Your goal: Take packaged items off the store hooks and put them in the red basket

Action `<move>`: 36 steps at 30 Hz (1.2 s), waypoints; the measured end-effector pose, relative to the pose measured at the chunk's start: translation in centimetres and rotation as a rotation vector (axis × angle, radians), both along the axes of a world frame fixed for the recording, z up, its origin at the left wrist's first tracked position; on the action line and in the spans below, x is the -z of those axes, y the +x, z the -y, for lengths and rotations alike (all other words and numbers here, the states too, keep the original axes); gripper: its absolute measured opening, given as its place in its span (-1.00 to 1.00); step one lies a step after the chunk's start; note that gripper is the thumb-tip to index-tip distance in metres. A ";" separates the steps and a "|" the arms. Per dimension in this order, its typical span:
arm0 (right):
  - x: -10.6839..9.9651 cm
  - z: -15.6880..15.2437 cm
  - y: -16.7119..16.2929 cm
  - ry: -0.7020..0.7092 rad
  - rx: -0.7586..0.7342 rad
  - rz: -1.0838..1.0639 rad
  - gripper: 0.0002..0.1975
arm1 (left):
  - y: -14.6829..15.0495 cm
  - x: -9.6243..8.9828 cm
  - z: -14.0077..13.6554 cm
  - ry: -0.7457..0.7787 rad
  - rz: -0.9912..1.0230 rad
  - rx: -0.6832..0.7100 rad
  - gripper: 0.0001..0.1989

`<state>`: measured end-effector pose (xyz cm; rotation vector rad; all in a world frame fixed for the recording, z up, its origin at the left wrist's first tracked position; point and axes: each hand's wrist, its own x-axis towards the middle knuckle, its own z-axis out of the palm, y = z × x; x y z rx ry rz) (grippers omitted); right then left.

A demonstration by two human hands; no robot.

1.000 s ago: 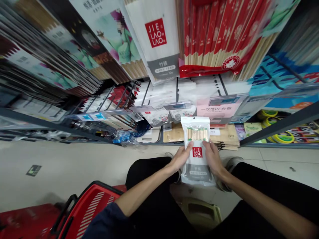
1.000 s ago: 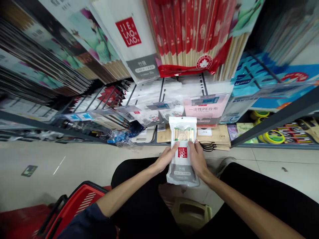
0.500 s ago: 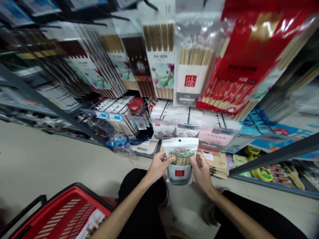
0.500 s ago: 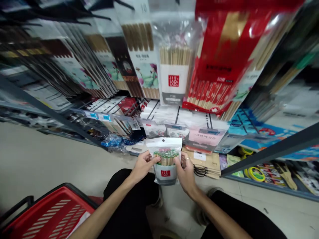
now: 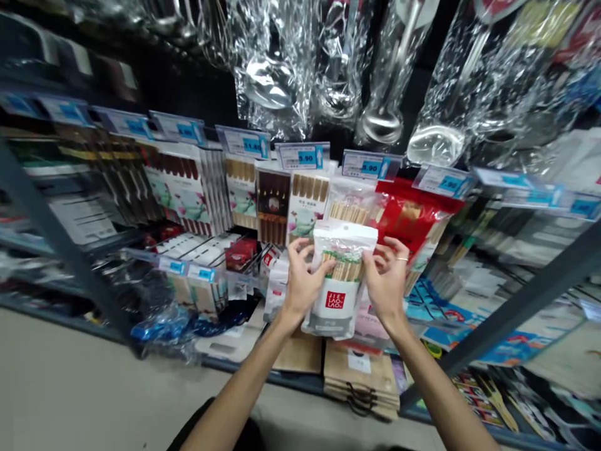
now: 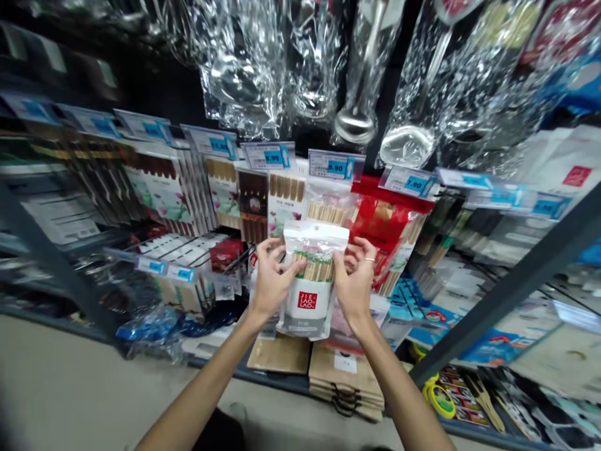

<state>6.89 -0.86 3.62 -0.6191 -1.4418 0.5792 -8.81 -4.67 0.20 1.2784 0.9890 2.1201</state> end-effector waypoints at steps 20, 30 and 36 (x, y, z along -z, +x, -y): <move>-4.7 -4.1 -1.7 0.388 0.309 0.111 -0.30 | -1.1 -2.2 -1.2 0.181 -0.308 0.083 -0.47; -6.3 -5.4 -1.9 0.529 0.422 0.157 -0.36 | -0.9 -2.7 -1.7 0.141 -0.383 0.103 -0.37; -7.2 -5.6 -2.0 0.514 0.434 0.178 -0.39 | -0.6 -2.6 -2.1 0.122 -0.385 0.073 -0.36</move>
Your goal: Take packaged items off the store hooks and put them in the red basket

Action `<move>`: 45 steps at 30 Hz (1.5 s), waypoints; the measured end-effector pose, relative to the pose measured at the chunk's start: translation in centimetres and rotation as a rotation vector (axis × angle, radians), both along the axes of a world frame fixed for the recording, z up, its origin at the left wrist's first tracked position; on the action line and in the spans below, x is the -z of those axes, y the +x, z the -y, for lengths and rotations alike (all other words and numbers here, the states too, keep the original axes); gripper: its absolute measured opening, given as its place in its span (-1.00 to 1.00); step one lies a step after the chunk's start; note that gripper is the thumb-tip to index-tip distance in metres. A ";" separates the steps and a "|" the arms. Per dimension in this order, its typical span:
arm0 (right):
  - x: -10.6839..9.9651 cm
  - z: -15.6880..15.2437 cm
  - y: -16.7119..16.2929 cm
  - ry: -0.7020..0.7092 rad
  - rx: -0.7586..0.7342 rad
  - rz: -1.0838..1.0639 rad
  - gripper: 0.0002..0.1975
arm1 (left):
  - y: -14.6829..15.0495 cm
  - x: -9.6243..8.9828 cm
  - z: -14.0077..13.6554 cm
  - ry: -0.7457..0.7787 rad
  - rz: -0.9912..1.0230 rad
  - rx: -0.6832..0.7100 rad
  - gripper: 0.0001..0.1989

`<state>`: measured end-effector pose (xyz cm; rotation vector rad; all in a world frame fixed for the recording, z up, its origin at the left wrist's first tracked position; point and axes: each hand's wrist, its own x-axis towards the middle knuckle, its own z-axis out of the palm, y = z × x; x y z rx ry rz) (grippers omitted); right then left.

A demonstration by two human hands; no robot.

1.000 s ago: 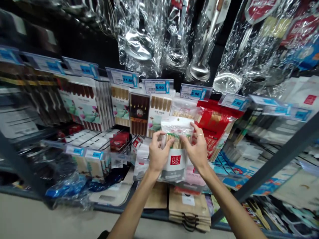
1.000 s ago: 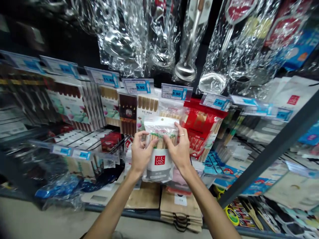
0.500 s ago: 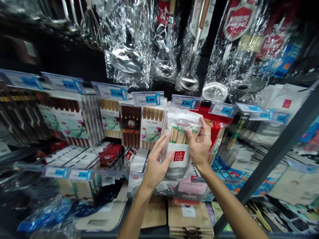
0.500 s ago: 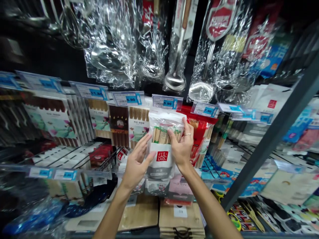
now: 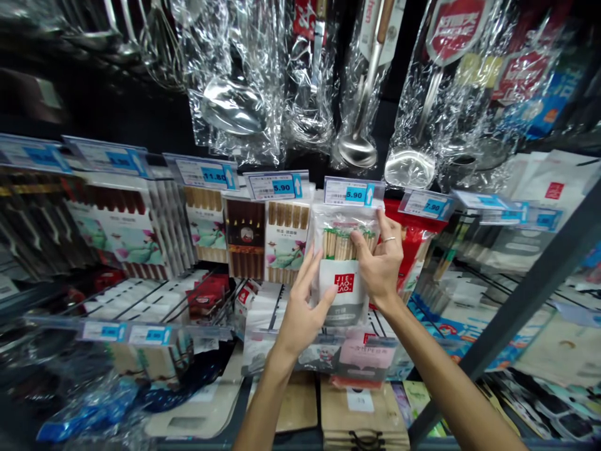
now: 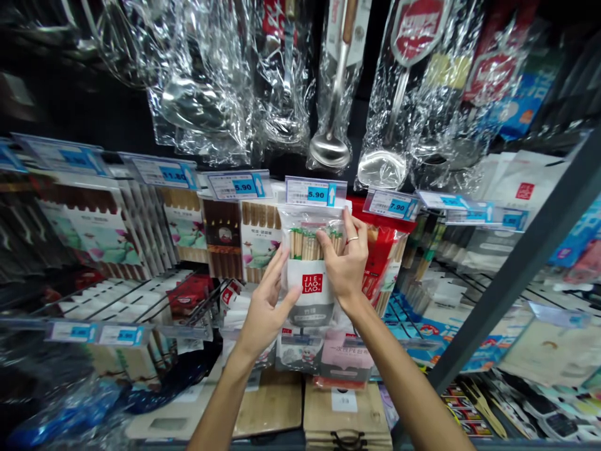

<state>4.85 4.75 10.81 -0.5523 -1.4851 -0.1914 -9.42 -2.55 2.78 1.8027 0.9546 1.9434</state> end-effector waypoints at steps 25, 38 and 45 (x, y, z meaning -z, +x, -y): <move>0.2 -0.1 -0.3 -0.163 0.016 0.020 -0.40 | -0.7 0.2 -0.4 0.011 -0.027 0.003 -0.38; 2.8 1.1 0.5 -0.136 0.256 0.380 -0.42 | -0.6 3.0 -4.6 0.045 -0.233 -0.325 -0.36; 4.0 0.4 0.5 -0.185 0.297 0.520 -0.29 | -0.6 2.7 -5.3 0.005 -0.232 -0.352 -0.37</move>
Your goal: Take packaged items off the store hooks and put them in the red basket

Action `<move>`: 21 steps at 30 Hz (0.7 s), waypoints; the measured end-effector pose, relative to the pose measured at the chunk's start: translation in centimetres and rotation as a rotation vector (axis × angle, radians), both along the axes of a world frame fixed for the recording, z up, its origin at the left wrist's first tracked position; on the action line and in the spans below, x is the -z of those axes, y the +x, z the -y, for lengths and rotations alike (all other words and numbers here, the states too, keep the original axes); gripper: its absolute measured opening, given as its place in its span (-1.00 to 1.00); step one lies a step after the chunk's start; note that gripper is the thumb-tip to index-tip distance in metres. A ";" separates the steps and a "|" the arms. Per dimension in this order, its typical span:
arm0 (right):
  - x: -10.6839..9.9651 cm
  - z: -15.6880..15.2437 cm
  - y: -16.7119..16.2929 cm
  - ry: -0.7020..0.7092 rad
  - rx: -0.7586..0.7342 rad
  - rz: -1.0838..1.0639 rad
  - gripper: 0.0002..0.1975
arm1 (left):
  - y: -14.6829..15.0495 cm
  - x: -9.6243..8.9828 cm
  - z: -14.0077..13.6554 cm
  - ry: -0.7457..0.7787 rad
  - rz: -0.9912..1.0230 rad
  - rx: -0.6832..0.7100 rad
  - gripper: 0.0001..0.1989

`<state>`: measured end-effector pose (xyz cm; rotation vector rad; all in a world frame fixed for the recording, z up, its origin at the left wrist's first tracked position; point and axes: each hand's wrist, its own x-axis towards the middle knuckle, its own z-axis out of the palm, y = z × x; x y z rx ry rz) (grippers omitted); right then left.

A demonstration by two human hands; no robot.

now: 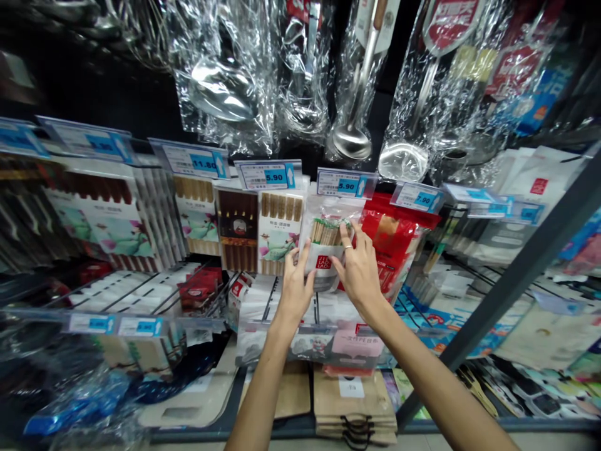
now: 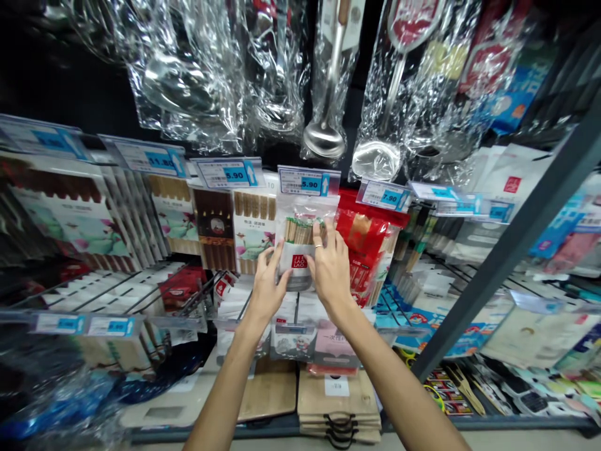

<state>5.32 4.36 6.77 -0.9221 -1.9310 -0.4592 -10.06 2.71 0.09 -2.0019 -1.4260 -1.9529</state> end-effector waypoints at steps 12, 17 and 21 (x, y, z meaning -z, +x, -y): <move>-7.6 1.2 -0.6 -0.357 -0.681 -0.989 -0.55 | 1.0 -9.8 4.4 0.038 0.727 0.456 -0.66; -8.7 1.0 -1.7 -0.314 -0.750 -1.108 -0.58 | 1.9 -15.1 2.8 0.032 0.886 0.643 -0.76; -7.2 3.1 -0.9 -0.365 -0.761 -1.022 -0.65 | 2.3 -11.4 4.8 -0.015 0.831 0.496 -0.72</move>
